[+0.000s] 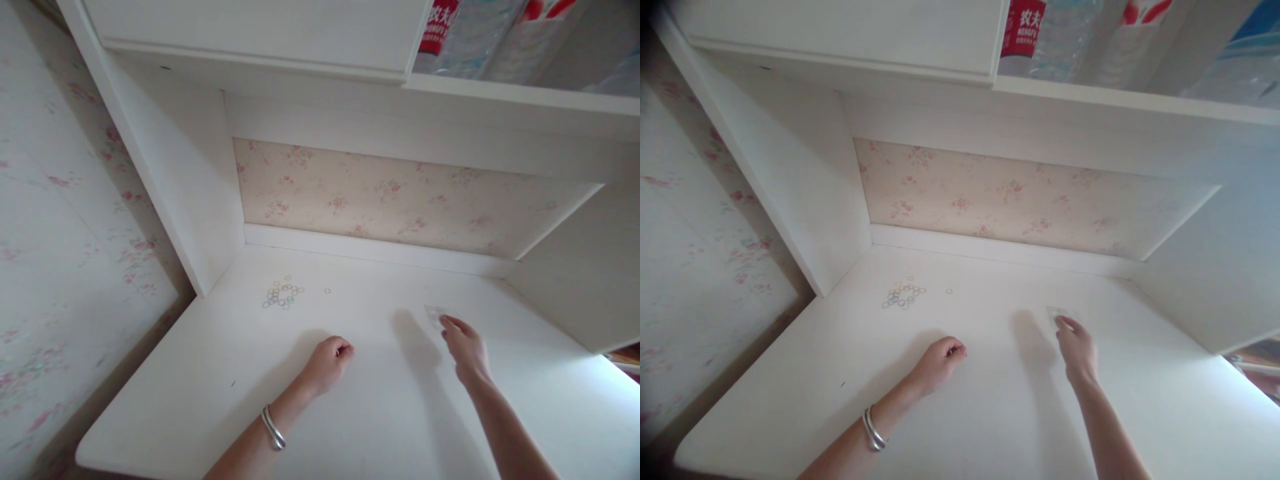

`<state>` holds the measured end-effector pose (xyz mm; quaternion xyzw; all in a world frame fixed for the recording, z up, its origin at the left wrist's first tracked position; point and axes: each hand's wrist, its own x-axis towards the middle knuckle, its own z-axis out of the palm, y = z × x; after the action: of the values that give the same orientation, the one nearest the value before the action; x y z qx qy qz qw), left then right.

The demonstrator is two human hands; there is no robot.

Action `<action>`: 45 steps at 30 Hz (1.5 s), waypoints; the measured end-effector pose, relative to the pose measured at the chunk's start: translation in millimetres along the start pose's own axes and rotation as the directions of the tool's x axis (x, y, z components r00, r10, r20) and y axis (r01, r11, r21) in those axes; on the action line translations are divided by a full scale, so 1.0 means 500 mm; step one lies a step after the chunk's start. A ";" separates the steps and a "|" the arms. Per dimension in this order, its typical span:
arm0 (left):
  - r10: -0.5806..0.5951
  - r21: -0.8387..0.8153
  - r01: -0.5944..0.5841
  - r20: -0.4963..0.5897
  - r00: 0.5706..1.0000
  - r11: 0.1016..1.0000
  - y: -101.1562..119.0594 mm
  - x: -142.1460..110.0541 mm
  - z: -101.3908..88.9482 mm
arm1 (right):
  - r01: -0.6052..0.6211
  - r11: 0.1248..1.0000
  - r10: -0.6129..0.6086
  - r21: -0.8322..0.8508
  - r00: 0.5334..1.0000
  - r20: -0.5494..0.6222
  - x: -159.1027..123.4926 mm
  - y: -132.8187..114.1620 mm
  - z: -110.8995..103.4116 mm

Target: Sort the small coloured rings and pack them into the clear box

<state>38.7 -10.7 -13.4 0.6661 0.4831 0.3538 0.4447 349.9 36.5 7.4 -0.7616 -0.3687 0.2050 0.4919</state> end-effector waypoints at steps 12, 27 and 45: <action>0.102 0.467 0.034 -0.262 0.960 0.884 -0.023 0.057 -0.077 | 0.508 0.855 -0.447 0.108 0.612 0.653 -0.288 -0.055 0.243; 0.067 0.845 0.175 -0.240 0.968 0.506 -0.031 0.285 -0.080 | 0.606 0.789 -0.493 0.101 0.527 0.692 -0.272 -0.050 0.223; 0.060 0.844 0.295 -0.357 0.932 0.448 -0.098 0.155 -0.220 | 0.685 0.727 -0.486 0.045 0.467 0.739 -0.270 -0.049 0.225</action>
<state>-54.7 98.1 -16.9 0.6925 0.7096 0.1256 -0.0335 178.5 6.8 -26.0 -0.5026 -0.7907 0.2472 0.2472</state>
